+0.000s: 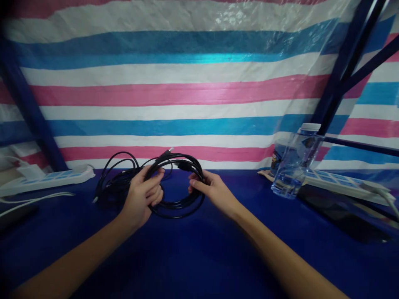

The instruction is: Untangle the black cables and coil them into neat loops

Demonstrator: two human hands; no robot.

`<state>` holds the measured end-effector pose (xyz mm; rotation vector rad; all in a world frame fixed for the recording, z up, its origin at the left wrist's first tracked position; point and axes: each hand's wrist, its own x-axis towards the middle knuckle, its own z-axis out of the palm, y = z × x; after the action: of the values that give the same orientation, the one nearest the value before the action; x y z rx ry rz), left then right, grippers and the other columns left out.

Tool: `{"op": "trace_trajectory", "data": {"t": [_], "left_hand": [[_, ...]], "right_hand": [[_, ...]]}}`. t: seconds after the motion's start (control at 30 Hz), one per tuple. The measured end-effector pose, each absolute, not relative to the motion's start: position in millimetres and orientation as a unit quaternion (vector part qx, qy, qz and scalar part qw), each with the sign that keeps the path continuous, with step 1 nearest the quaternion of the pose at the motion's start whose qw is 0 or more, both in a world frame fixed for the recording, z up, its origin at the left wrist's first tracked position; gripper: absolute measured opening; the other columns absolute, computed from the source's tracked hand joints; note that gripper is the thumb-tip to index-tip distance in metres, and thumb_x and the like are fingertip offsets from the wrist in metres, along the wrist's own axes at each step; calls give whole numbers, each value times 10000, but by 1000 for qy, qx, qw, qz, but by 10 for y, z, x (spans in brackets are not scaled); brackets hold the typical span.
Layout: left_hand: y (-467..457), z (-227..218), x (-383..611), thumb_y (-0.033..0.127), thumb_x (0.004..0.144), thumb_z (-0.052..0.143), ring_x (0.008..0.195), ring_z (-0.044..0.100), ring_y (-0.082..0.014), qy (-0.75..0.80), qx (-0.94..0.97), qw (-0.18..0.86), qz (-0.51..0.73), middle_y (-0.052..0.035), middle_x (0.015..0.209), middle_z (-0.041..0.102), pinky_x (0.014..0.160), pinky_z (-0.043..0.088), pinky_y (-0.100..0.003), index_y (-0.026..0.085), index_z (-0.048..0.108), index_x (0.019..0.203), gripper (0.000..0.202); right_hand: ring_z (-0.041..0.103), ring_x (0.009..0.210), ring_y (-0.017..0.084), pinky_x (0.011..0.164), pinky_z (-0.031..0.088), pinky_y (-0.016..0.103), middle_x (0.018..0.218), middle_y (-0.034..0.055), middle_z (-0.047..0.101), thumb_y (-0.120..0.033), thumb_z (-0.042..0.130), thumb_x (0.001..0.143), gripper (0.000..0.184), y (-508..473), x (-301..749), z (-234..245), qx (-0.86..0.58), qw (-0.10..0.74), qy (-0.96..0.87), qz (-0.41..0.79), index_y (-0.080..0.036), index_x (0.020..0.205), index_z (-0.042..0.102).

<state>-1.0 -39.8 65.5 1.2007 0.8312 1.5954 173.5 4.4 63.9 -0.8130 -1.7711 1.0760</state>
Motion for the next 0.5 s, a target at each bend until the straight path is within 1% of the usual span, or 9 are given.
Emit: {"op": "trace_trajectory", "data": {"t": [0.03,0.1,0.17,0.2,0.27,0.33,0.4,0.43,0.5], "left_hand": [[-376,640,-42,314,761,631,300,172,-28,339,508,464,642,136,393,200,344,229,-174,189,529,838,179],[-337,587,-93,327,765,631,304,308,-47,353,575,461,576,127,370,286,419,348,-196,183,547,835,181],[-301,521,-141,360,766,624,372,446,-83,383,655,437,484,85,383,412,504,400,-227,166,576,775,200],[-284,492,-165,380,762,624,412,482,-96,401,692,413,437,57,408,467,515,389,-230,157,588,720,231],[-247,445,-206,403,752,629,478,512,-109,426,738,370,369,8,480,552,510,349,-227,144,586,602,302],[-213,418,-221,384,741,644,547,550,-125,425,733,392,359,-8,522,584,557,366,-232,143,579,569,303],[-192,405,-199,372,756,632,549,564,-128,409,684,457,396,18,455,527,641,408,-253,152,555,578,293],[-190,403,-176,375,774,612,495,536,-115,399,654,484,422,46,403,457,659,421,-264,163,515,561,316],[-205,405,-122,380,807,568,361,387,-73,379,607,516,472,96,351,282,598,422,-266,191,387,506,399]], "right_hand": [[587,623,136,656,461,299,666,18,604,-365,598,771,245,50,1722,613,-330,439,-705,448,-158,894,553],[512,460,117,546,428,285,497,-37,514,-368,564,786,213,40,1716,564,-347,492,-679,419,-169,863,552],[470,417,111,506,396,275,458,-56,470,-326,558,772,154,29,1754,528,-365,553,-677,320,-184,832,556],[472,437,111,508,381,270,471,-48,478,-298,564,752,115,36,1790,515,-370,552,-700,261,-186,777,564],[475,496,113,518,350,261,510,-20,512,-244,566,715,103,88,1877,496,-382,474,-771,188,-174,640,563],[476,528,116,524,333,257,539,1,543,-245,544,731,172,174,1951,484,-402,371,-811,207,-160,582,562],[494,548,122,535,342,261,580,19,580,-305,516,786,243,245,1980,484,-424,329,-803,259,-149,612,586],[507,558,127,543,351,264,597,26,594,-342,510,804,267,260,1975,488,-425,336,-794,276,-147,645,600],[530,570,133,551,370,268,603,26,602,-387,526,810,269,243,1936,496,-406,387,-777,287,-150,717,611]]}}
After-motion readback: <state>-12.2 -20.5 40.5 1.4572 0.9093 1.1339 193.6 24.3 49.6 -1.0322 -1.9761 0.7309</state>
